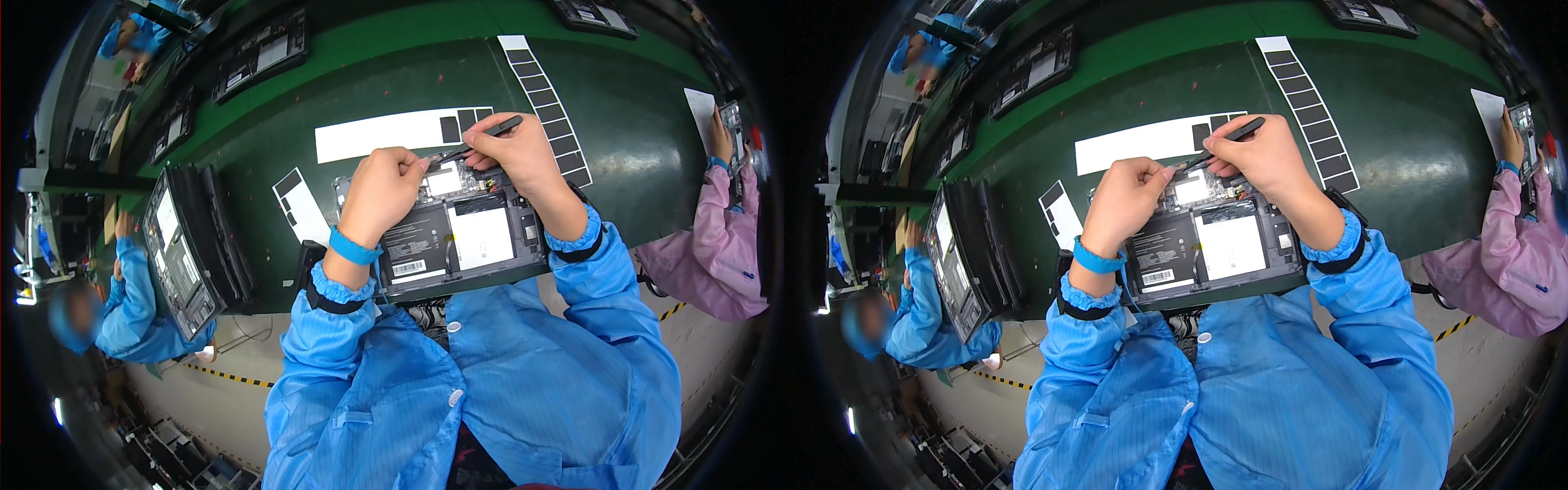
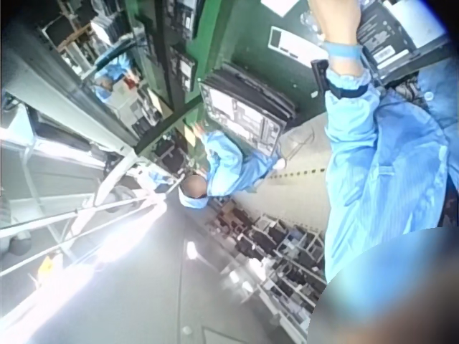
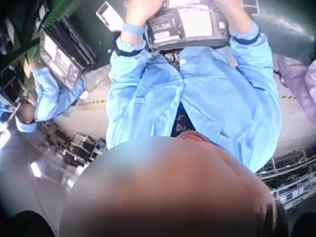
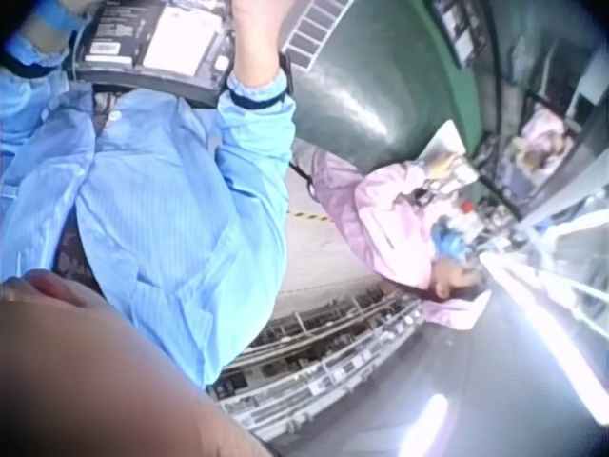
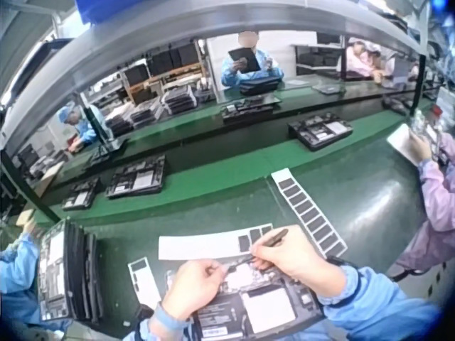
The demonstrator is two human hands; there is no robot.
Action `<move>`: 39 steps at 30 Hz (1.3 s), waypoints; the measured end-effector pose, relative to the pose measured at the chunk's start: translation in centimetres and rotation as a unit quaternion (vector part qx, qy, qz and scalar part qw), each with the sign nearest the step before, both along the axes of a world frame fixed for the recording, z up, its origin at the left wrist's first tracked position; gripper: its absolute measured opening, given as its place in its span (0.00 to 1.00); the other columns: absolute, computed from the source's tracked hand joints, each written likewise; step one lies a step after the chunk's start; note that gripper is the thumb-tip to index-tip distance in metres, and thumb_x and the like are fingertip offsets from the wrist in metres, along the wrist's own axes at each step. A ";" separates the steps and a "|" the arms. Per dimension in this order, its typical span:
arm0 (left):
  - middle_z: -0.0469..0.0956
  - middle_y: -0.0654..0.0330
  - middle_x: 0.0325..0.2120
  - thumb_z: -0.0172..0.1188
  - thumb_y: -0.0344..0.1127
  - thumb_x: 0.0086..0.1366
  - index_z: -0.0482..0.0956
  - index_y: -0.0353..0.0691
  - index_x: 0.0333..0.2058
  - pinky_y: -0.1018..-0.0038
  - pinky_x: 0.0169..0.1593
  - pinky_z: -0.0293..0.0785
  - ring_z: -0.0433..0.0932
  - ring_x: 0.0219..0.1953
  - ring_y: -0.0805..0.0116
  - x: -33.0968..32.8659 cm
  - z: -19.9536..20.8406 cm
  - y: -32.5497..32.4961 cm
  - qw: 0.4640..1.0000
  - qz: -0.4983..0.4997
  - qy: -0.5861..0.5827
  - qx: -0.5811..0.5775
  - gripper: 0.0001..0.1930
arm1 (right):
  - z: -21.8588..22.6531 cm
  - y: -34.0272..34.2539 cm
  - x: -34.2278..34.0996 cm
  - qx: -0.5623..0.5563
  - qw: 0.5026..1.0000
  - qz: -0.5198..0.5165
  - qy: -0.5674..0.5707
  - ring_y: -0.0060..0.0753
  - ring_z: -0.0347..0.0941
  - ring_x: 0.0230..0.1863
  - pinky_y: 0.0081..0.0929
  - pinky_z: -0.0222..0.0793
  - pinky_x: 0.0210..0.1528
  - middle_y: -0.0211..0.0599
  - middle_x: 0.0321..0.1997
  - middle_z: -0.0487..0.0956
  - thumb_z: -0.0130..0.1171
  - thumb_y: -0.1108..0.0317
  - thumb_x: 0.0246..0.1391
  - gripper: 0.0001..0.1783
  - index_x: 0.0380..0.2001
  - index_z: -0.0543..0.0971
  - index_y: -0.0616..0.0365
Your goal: Assembling internal components of electronic devices on a production line.
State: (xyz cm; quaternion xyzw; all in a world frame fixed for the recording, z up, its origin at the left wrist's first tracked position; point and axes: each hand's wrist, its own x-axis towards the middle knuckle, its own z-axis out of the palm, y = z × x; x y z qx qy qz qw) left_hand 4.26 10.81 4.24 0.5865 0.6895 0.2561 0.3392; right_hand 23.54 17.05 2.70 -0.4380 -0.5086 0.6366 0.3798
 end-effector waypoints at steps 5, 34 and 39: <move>0.77 0.53 0.16 0.61 0.39 0.60 0.80 0.29 0.27 0.71 0.26 0.69 0.75 0.18 0.65 0.2 0.3 0.2 0.997 -0.025 0.068 0.002 0.14 | -0.3 -0.1 0.0 0.006 1.000 0.000 -0.009 0.28 0.80 0.23 0.19 0.77 0.27 0.46 0.23 0.81 0.65 0.73 0.48 0.10 0.31 0.80 0.71; 0.77 0.56 0.11 0.68 0.38 0.51 0.83 0.33 0.17 0.72 0.24 0.70 0.74 0.15 0.68 1.0 2.1 3.0 0.985 -0.039 0.133 -0.104 0.13 | -0.8 -0.3 -0.3 0.056 0.997 -0.004 -0.053 0.28 0.80 0.24 0.19 0.75 0.27 0.42 0.23 0.81 0.63 0.74 0.48 0.07 0.27 0.80 0.69; 0.77 0.60 0.09 0.68 0.43 0.51 0.82 0.37 0.12 0.70 0.29 0.76 0.78 0.18 0.65 1.3 2.9 3.2 0.968 -0.028 0.192 -0.159 0.17 | -1.4 -0.2 -0.4 0.064 0.996 -0.014 -0.052 0.27 0.80 0.23 0.20 0.75 0.27 0.42 0.20 0.81 0.63 0.72 0.45 0.08 0.26 0.80 0.69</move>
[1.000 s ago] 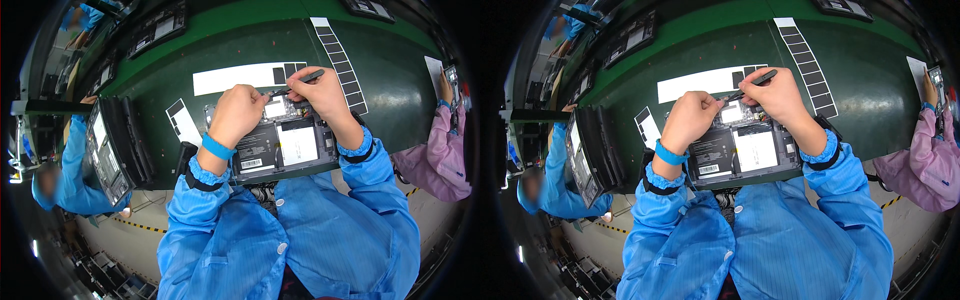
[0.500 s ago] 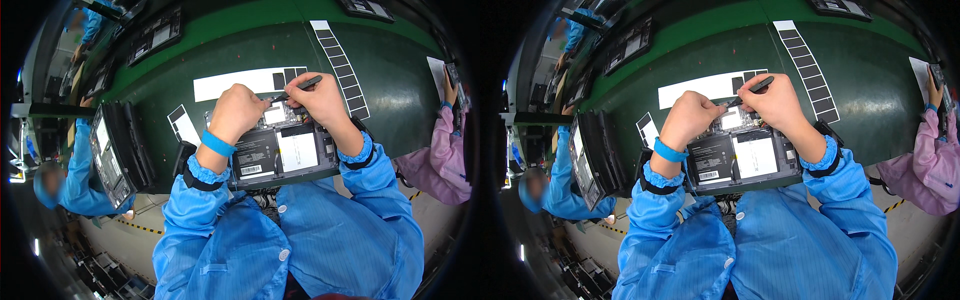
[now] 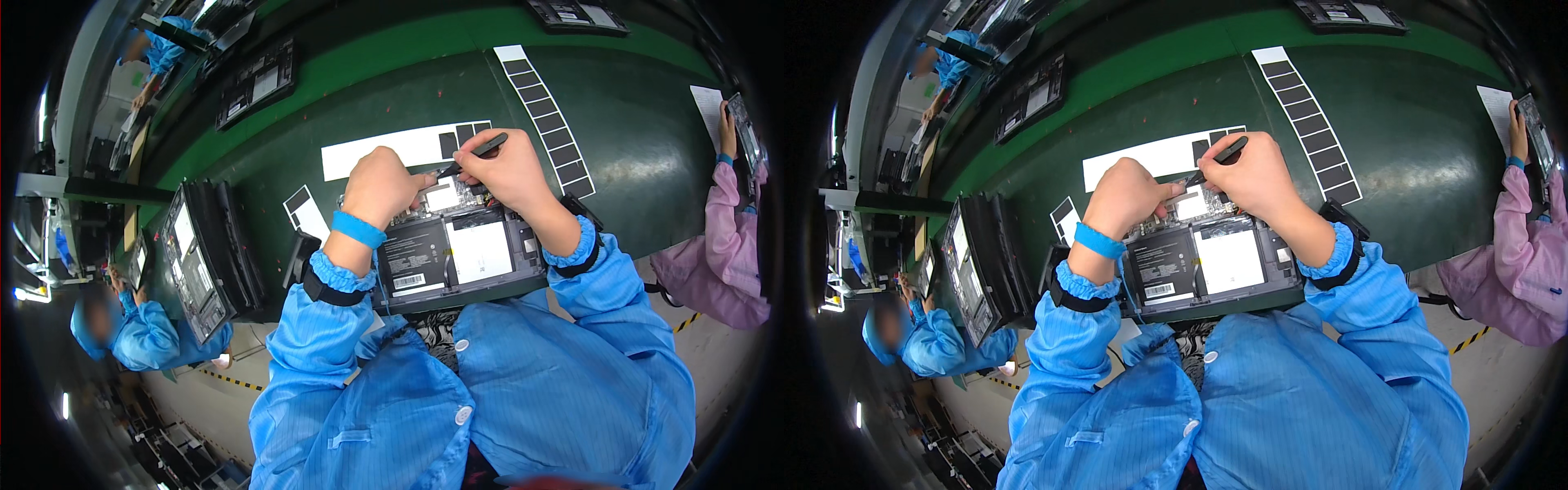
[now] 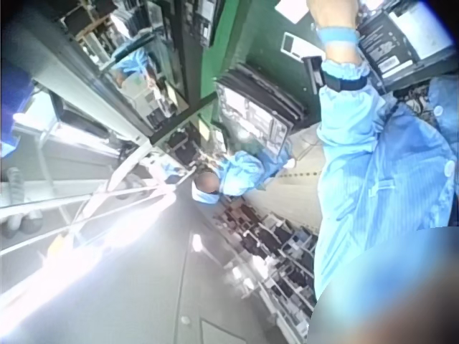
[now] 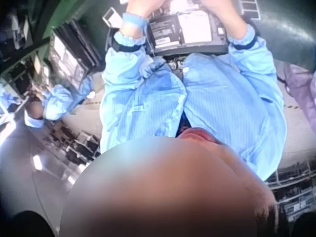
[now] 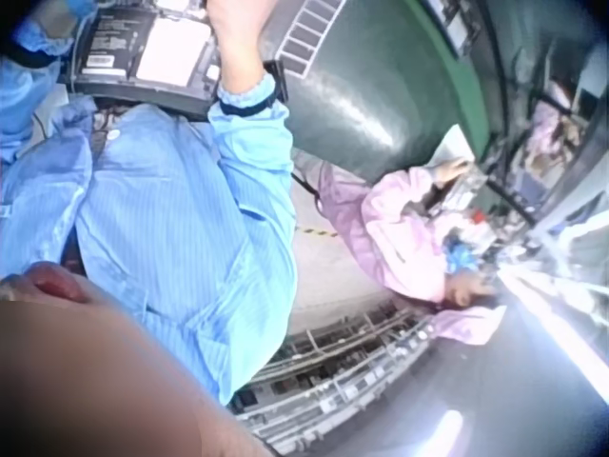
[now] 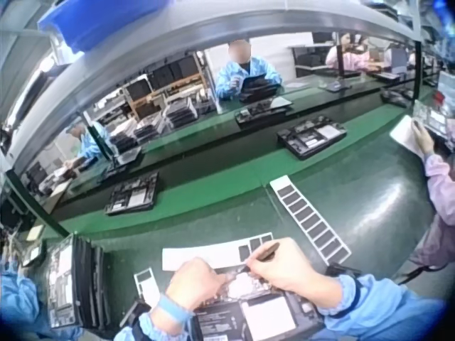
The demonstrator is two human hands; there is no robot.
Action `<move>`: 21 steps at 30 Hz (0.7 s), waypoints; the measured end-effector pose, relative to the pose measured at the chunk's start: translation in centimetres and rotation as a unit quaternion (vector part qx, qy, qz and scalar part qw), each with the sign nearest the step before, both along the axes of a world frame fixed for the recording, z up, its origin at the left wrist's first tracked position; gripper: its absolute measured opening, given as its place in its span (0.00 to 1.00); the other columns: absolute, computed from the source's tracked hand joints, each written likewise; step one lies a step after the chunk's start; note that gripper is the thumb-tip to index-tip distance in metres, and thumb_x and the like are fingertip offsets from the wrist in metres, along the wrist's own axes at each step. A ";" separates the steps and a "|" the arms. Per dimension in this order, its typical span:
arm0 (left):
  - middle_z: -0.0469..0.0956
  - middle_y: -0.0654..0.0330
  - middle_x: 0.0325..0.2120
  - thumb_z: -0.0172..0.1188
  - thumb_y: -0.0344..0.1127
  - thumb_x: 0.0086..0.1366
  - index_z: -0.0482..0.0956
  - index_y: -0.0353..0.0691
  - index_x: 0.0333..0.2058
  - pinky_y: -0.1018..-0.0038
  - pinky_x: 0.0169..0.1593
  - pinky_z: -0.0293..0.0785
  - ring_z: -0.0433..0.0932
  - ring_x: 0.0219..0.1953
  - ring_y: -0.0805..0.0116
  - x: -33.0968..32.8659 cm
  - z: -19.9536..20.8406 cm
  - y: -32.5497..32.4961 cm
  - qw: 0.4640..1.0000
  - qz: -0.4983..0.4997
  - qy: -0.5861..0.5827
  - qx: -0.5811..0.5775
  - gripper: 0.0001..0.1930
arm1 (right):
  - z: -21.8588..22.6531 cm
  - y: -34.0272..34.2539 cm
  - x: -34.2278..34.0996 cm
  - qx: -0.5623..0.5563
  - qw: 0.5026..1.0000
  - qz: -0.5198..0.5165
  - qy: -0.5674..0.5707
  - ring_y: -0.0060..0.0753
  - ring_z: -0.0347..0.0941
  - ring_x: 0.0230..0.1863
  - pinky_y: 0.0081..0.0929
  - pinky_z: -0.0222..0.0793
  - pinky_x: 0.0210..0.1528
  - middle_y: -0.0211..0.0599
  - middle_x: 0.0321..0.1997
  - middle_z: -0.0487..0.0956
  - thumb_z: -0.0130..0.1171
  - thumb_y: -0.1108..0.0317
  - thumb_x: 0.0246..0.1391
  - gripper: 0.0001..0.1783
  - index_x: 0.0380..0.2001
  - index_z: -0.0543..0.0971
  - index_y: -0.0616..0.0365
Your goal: Assembling internal components of electronic devices on a production line.
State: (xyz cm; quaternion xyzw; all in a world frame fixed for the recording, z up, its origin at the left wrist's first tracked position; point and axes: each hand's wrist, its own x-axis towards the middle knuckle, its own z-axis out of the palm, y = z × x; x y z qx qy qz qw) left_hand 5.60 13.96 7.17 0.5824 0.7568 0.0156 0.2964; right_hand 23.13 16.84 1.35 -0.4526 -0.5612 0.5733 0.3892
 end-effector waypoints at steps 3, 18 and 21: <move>0.76 0.61 0.08 0.68 0.46 0.51 0.81 0.37 0.12 0.71 0.28 0.75 0.77 0.17 0.66 -0.9 -1.0 0.0 0.999 0.017 -0.047 -0.018 0.19 | 0.5 0.0 0.0 0.010 1.000 0.001 -0.009 0.27 0.80 0.23 0.20 0.74 0.27 0.42 0.20 0.81 0.62 0.72 0.45 0.08 0.26 0.81 0.68; 0.79 0.58 0.15 0.58 0.47 0.62 0.81 0.35 0.21 0.72 0.30 0.73 0.78 0.21 0.66 -2.9 -1.5 -6.1 0.943 0.081 -0.245 0.208 0.20 | 1.4 0.6 0.1 0.112 0.976 -0.098 0.160 0.31 0.80 0.38 0.22 0.77 0.41 0.45 0.37 0.80 0.58 0.65 0.60 0.18 0.45 0.77 0.71; 0.80 0.55 0.23 0.59 0.41 0.62 0.79 0.33 0.31 0.71 0.32 0.72 0.78 0.26 0.61 -5.4 0.4 -11.5 0.916 0.128 -0.226 0.305 0.14 | 2.2 0.4 2.3 0.088 0.987 -0.077 0.111 0.31 0.79 0.40 0.23 0.76 0.44 0.46 0.39 0.80 0.52 0.60 0.63 0.20 0.49 0.76 0.67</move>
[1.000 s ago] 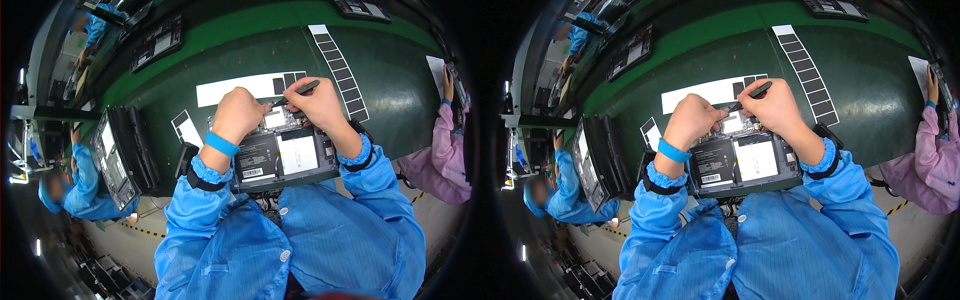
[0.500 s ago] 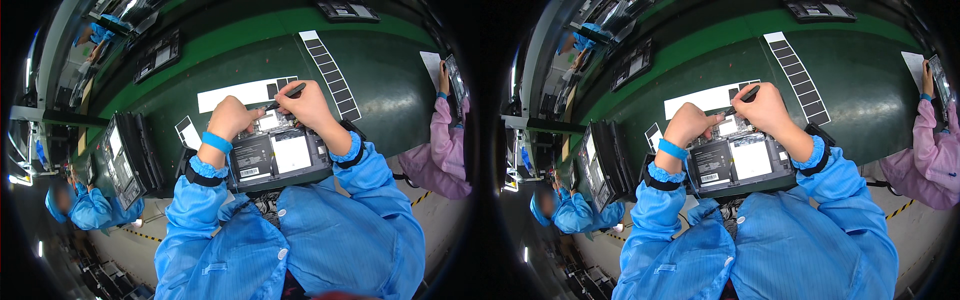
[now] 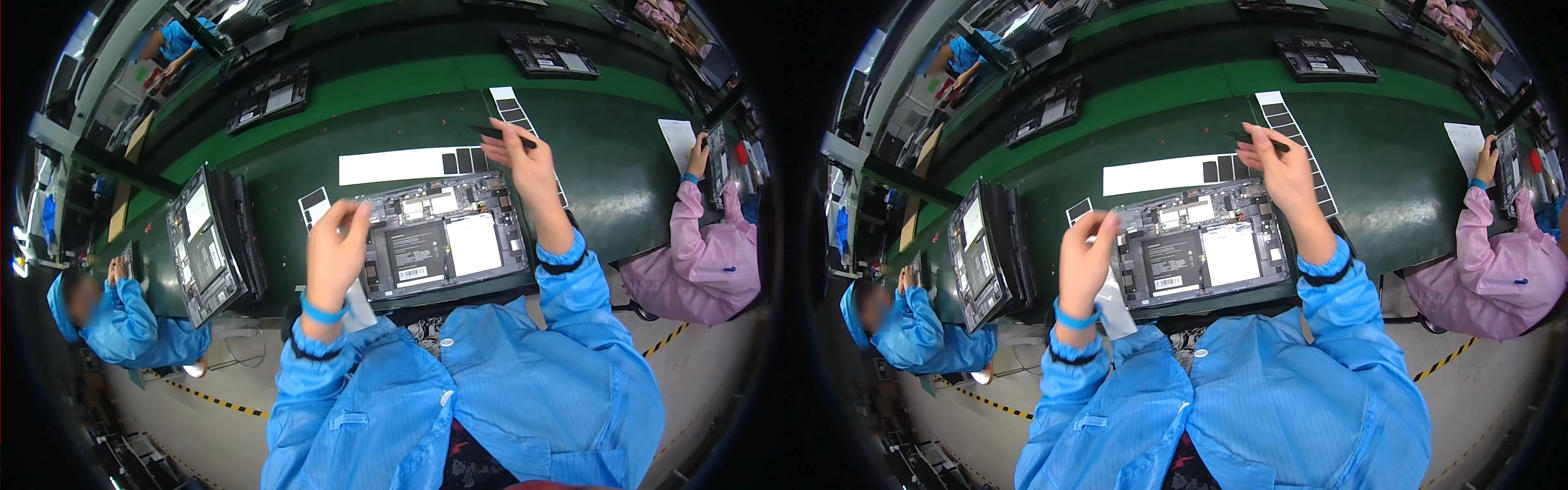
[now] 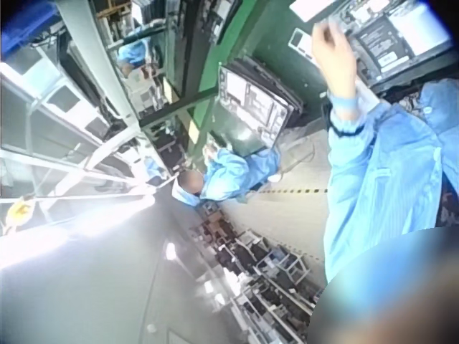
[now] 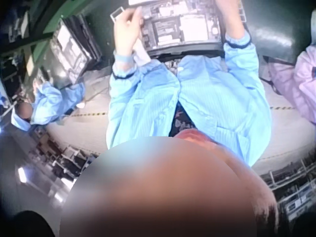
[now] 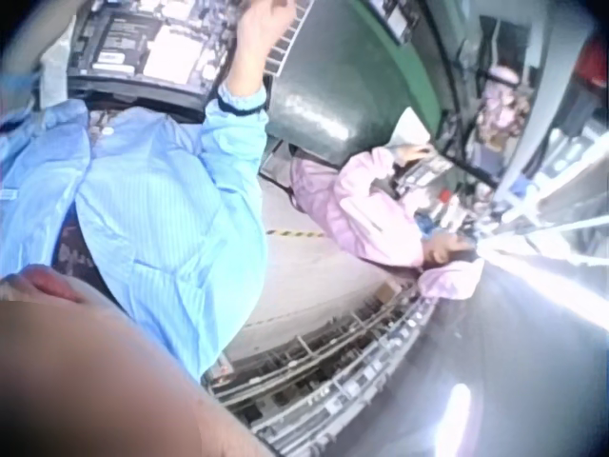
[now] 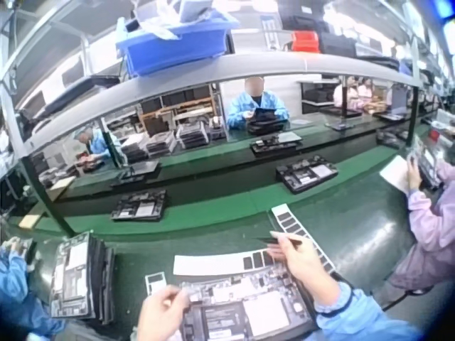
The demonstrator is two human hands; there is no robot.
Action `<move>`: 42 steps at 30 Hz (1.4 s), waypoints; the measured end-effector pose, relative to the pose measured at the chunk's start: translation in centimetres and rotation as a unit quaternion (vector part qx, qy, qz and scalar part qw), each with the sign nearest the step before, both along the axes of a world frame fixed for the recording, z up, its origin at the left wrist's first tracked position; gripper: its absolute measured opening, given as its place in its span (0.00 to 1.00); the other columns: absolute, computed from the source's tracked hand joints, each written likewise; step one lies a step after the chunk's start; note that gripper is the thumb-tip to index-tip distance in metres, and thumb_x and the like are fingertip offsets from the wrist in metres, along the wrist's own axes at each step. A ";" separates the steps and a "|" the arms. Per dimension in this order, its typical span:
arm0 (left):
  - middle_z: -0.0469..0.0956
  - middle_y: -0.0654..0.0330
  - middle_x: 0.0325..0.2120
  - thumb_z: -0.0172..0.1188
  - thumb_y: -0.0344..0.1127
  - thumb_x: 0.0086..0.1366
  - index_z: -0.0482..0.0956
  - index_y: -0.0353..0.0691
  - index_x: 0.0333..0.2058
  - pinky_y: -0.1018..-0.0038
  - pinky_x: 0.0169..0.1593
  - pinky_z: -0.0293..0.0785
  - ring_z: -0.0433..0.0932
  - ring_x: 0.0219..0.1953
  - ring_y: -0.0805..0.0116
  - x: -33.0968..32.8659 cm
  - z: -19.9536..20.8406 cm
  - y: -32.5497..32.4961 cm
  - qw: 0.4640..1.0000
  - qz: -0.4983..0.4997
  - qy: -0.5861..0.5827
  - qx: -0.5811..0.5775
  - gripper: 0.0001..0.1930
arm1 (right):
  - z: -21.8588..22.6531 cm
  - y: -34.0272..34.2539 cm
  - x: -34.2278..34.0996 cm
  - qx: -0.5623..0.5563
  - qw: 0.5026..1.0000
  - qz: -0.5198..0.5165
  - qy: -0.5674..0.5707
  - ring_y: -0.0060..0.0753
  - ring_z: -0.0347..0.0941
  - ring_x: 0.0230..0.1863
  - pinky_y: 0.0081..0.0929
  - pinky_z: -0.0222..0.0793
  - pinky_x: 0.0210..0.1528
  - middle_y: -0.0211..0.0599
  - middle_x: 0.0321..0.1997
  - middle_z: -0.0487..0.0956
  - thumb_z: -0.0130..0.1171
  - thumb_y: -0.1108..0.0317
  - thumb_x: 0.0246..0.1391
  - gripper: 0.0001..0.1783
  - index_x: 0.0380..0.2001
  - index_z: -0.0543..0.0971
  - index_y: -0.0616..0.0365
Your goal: Assembling internal components of electronic devices on a production line.
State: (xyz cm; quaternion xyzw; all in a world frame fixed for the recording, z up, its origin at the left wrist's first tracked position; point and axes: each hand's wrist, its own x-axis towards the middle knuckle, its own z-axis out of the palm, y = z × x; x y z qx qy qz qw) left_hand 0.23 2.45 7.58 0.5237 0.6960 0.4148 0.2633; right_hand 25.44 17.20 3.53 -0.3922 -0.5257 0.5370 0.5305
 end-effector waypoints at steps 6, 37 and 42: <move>0.71 0.45 0.52 0.59 0.40 0.62 0.72 0.31 0.51 0.60 0.56 0.65 0.68 0.55 0.45 -2.4 -4.7 -8.6 0.984 0.002 0.178 -0.030 0.23 | 1.8 -7.9 2.6 0.087 0.945 -0.034 -0.312 0.47 0.79 0.41 0.31 0.73 0.46 0.52 0.42 0.80 0.51 0.62 0.63 0.19 0.50 0.74 0.66; 0.58 0.39 0.62 0.57 0.50 0.60 0.68 0.39 0.58 0.55 0.63 0.57 0.56 0.65 0.42 -8.0 -8.5 -7.1 0.962 0.003 0.273 0.022 0.31 | -2.0 30.2 -14.7 0.092 0.919 -0.221 -0.314 0.39 0.76 0.39 0.34 0.71 0.40 0.40 0.39 0.80 0.58 0.68 0.52 0.17 0.47 0.76 0.56; 0.60 0.39 0.60 0.57 0.50 0.60 0.69 0.38 0.57 0.55 0.62 0.58 0.58 0.63 0.43 -8.2 -8.4 -6.9 0.964 -0.008 0.263 0.034 0.30 | -0.5 23.5 -33.3 0.162 0.942 0.004 -0.293 0.51 0.77 0.47 0.40 0.70 0.48 0.51 0.39 0.81 0.60 0.54 0.50 0.19 0.41 0.80 0.53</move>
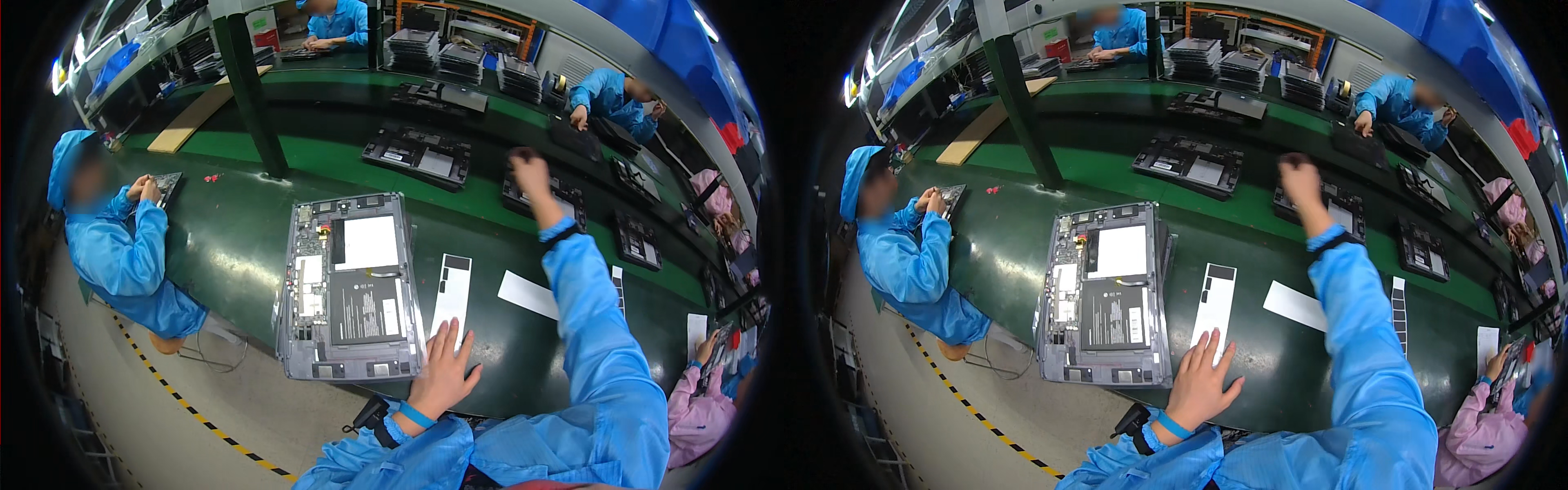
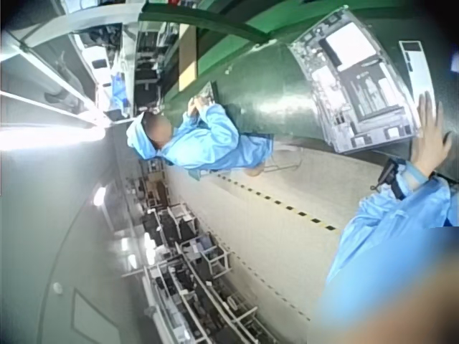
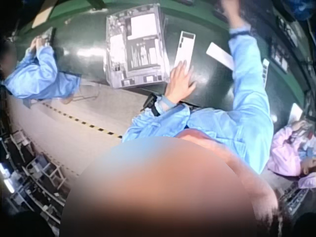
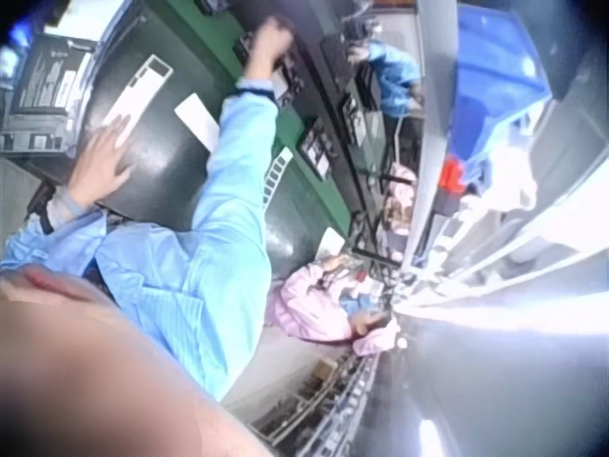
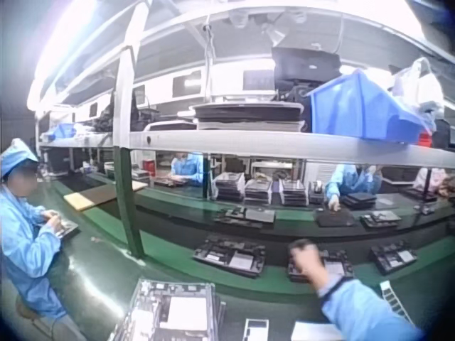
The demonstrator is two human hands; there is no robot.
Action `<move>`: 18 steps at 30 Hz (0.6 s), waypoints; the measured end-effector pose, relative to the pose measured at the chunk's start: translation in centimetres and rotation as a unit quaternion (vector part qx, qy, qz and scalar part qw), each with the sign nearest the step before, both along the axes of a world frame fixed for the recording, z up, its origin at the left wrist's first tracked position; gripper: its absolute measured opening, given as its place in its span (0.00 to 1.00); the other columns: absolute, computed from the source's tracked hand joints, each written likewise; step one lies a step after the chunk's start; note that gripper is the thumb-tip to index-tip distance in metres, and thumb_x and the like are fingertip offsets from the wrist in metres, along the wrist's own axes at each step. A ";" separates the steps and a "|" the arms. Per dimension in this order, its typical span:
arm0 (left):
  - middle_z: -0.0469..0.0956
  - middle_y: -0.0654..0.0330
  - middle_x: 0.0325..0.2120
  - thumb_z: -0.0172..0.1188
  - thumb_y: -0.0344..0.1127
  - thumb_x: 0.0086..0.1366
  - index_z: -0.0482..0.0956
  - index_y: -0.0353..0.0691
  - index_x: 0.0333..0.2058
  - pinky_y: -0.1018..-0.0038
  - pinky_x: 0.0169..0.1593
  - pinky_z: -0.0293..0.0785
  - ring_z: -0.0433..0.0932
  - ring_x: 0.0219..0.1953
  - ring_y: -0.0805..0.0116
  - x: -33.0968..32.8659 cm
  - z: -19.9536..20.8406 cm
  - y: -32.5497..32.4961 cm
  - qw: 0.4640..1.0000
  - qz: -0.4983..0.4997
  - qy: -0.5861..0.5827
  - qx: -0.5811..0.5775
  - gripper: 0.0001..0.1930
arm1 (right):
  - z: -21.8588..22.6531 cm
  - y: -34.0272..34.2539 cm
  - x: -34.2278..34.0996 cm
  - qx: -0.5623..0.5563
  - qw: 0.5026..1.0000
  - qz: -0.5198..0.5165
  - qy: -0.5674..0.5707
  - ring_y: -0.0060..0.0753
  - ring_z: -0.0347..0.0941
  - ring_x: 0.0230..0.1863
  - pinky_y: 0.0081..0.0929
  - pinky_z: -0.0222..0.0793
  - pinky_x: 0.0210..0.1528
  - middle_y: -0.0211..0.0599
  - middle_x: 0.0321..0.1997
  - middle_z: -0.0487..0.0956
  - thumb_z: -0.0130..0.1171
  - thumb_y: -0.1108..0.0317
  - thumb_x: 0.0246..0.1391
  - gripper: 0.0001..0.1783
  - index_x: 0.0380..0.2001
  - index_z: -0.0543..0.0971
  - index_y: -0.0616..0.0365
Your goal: Assembling internal components of electronic devices on a production line.
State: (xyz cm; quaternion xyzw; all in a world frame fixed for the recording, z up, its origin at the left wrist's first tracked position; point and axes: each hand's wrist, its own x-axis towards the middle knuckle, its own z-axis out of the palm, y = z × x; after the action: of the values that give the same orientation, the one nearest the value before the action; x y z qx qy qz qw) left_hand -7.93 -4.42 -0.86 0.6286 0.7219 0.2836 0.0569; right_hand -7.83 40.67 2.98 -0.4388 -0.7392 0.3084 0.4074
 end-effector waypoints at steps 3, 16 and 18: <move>0.61 0.40 0.60 0.57 0.48 0.60 0.70 0.38 0.56 0.56 0.61 0.59 0.59 0.63 0.43 0.0 0.3 0.1 1.000 0.000 -0.005 0.000 0.29 | -3.3 -1.7 -9.6 -0.069 0.994 -0.073 -0.048 0.48 0.74 0.50 0.31 0.68 0.51 0.51 0.47 0.78 0.61 0.53 0.50 0.30 0.51 0.72 0.62; 0.61 0.41 0.60 0.58 0.47 0.61 0.68 0.37 0.58 0.57 0.61 0.59 0.60 0.63 0.45 -0.2 -0.2 -0.2 0.999 -0.023 -0.032 0.020 0.30 | -5.0 -4.1 -15.6 -0.095 0.951 -0.117 0.268 0.38 0.76 0.49 0.36 0.63 0.57 0.42 0.44 0.80 0.57 0.74 0.46 0.18 0.45 0.78 0.55; 0.61 0.39 0.60 0.58 0.48 0.61 0.66 0.36 0.59 0.56 0.61 0.58 0.60 0.63 0.44 -0.1 0.5 0.0 0.999 -0.018 -0.031 0.012 0.32 | -3.3 -3.9 -15.3 -0.123 0.919 -0.074 0.366 0.37 0.76 0.47 0.29 0.69 0.48 0.42 0.42 0.80 0.56 0.81 0.44 0.21 0.45 0.78 0.59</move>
State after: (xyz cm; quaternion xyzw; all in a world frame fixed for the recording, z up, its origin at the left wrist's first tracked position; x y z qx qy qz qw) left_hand -7.98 -4.41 -0.39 0.6330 0.7049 0.3108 0.0764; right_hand -23.15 36.76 -0.28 -0.3956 -0.4598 0.5048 0.6143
